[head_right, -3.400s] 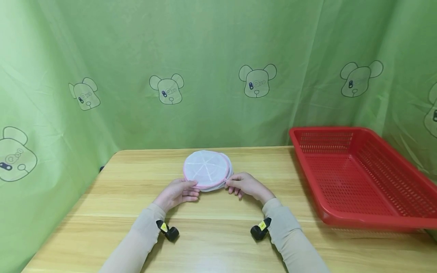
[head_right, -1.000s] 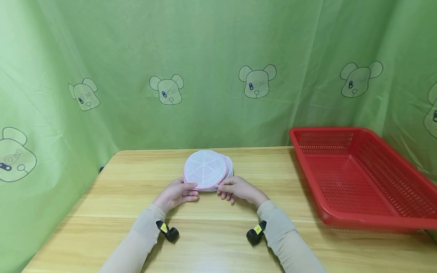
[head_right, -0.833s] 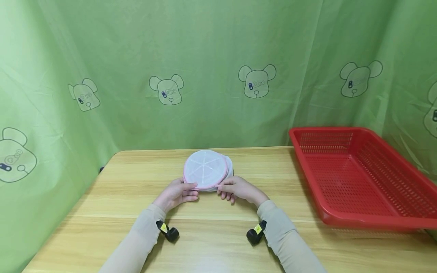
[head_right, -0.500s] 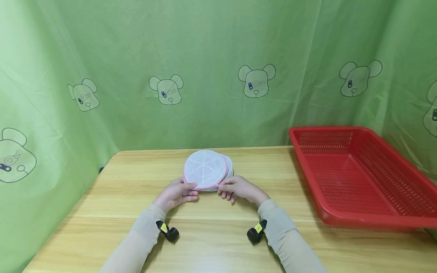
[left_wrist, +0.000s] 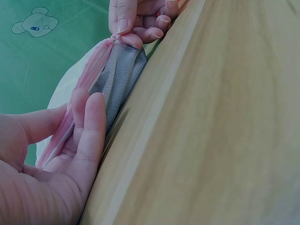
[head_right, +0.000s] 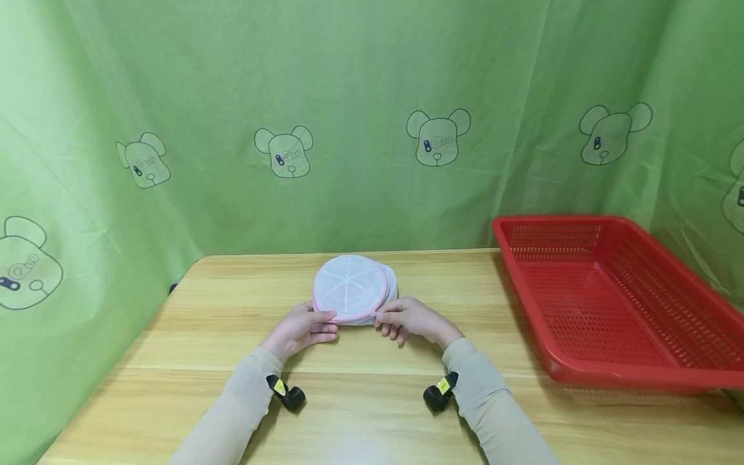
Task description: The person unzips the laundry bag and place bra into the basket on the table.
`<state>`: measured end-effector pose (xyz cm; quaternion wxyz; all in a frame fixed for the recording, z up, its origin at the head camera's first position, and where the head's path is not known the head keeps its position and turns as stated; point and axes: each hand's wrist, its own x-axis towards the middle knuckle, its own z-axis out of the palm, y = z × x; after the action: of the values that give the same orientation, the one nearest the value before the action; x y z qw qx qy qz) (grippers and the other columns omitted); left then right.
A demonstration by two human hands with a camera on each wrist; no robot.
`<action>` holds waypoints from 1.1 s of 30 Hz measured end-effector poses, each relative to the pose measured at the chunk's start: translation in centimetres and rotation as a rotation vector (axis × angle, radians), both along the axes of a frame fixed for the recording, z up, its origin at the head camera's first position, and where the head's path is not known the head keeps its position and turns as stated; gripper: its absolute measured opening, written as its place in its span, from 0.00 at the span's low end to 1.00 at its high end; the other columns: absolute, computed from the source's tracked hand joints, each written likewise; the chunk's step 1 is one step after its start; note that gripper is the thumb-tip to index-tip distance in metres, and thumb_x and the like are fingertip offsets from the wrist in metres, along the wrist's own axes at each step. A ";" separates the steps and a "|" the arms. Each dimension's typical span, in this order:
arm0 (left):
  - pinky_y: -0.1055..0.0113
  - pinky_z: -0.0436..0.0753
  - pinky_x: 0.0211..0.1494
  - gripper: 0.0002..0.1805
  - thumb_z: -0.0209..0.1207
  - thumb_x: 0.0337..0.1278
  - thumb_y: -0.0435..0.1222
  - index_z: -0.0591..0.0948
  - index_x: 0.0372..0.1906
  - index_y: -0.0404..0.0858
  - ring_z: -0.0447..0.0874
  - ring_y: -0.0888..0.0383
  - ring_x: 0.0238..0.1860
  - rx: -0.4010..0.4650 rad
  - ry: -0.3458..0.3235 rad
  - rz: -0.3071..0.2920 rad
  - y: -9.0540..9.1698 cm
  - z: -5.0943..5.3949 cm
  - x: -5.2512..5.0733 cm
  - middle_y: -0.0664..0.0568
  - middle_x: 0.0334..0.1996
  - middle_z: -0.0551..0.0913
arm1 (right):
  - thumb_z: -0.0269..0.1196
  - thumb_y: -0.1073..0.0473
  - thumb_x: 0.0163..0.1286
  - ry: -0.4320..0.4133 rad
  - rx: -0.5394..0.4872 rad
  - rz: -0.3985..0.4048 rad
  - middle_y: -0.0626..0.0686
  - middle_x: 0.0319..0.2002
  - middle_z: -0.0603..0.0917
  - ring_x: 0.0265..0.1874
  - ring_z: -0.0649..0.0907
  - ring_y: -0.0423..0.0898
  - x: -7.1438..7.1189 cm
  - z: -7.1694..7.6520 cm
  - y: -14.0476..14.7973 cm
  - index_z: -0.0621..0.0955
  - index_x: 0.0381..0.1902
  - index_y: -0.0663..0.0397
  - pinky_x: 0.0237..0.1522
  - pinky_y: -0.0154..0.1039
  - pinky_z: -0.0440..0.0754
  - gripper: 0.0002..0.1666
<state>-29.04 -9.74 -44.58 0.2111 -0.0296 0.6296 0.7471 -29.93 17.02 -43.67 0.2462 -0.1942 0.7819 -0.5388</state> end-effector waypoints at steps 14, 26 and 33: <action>0.63 0.90 0.42 0.17 0.57 0.63 0.29 0.69 0.55 0.31 0.85 0.60 0.27 0.001 0.010 -0.009 0.1 0.3 0.1 0.50 0.26 0.83 | 0.55 0.55 0.74 0.009 -0.004 -0.013 0.54 0.30 0.81 0.24 0.77 0.40 -0.2 0.1 0.6 0.80 0.44 0.70 0.21 0.32 0.84 0.19; 0.64 0.90 0.41 0.17 0.57 0.64 0.29 0.69 0.54 0.31 0.84 0.60 0.27 0.003 0.011 -0.010 0.1 0.2 0.0 0.50 0.26 0.82 | 0.55 0.55 0.75 0.007 -0.006 -0.046 0.54 0.30 0.81 0.24 0.78 0.40 -0.3 0.1 1.0 0.80 0.45 0.70 0.21 0.32 0.84 0.19; 0.63 0.90 0.42 0.17 0.57 0.64 0.28 0.69 0.55 0.31 0.84 0.60 0.27 0.006 0.011 -0.009 0.1 0.2 0.0 0.50 0.27 0.83 | 0.54 0.55 0.75 0.009 -0.007 -0.057 0.53 0.30 0.81 0.24 0.78 0.40 -0.2 0.3 0.9 0.80 0.45 0.70 0.20 0.32 0.83 0.20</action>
<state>-29.00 -9.67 -44.40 0.2111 -0.0221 0.6288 0.7481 -30.16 17.95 -43.41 0.2266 -0.1750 0.7863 -0.5475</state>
